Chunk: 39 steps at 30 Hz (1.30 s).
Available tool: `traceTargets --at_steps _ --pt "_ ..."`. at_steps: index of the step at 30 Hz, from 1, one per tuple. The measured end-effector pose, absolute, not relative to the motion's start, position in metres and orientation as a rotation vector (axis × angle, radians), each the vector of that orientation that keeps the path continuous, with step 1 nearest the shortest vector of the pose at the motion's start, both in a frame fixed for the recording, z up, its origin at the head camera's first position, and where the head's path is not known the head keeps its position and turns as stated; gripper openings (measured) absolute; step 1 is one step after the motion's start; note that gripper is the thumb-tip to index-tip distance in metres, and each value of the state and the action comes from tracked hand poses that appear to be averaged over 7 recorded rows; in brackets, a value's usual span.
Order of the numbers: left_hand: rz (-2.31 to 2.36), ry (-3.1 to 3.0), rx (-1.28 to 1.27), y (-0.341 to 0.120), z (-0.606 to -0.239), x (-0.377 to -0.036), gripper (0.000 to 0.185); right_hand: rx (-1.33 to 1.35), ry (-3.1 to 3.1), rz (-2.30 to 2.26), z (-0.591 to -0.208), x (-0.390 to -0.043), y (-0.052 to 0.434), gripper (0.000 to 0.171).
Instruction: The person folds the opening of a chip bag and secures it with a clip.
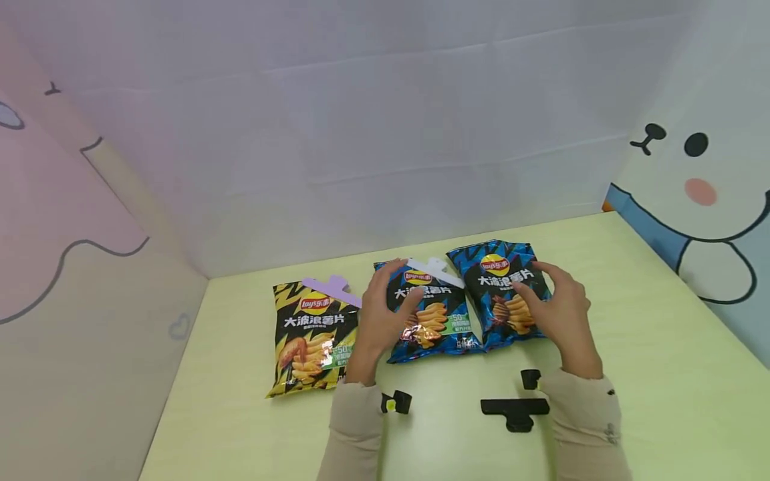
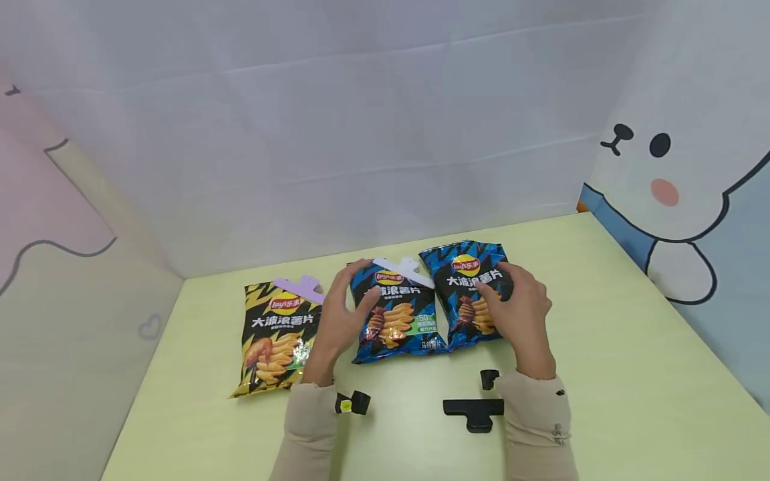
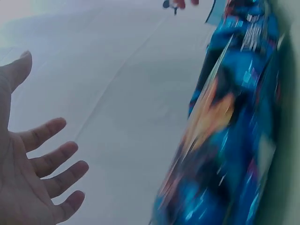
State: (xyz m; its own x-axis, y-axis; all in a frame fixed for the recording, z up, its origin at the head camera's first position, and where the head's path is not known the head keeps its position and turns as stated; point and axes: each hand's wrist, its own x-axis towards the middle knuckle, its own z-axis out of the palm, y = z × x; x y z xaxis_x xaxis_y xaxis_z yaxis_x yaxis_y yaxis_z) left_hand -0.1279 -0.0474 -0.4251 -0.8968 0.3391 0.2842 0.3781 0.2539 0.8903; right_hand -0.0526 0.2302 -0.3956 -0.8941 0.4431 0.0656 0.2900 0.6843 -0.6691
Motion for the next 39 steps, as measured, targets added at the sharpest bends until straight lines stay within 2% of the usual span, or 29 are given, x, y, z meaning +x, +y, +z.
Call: traceTargets --at_steps 6,18,32,39 --pt "-1.965 -2.497 -0.727 -0.005 -0.432 -0.119 0.06 -0.717 -2.736 1.062 -0.402 -0.055 0.243 0.078" --pt "-2.241 -2.694 -0.854 0.046 -0.443 -0.104 0.083 -0.829 -2.756 1.304 -0.411 -0.058 0.254 0.087" --pt "-2.552 -2.632 -0.523 0.074 -0.444 -0.087 0.087 -0.931 -2.775 1.339 -0.42 -0.056 0.263 0.092" --pt "-2.492 -2.711 -0.498 0.078 -0.445 -0.083 0.088 -0.959 -2.798 1.3 -0.42 -0.055 0.264 0.089"
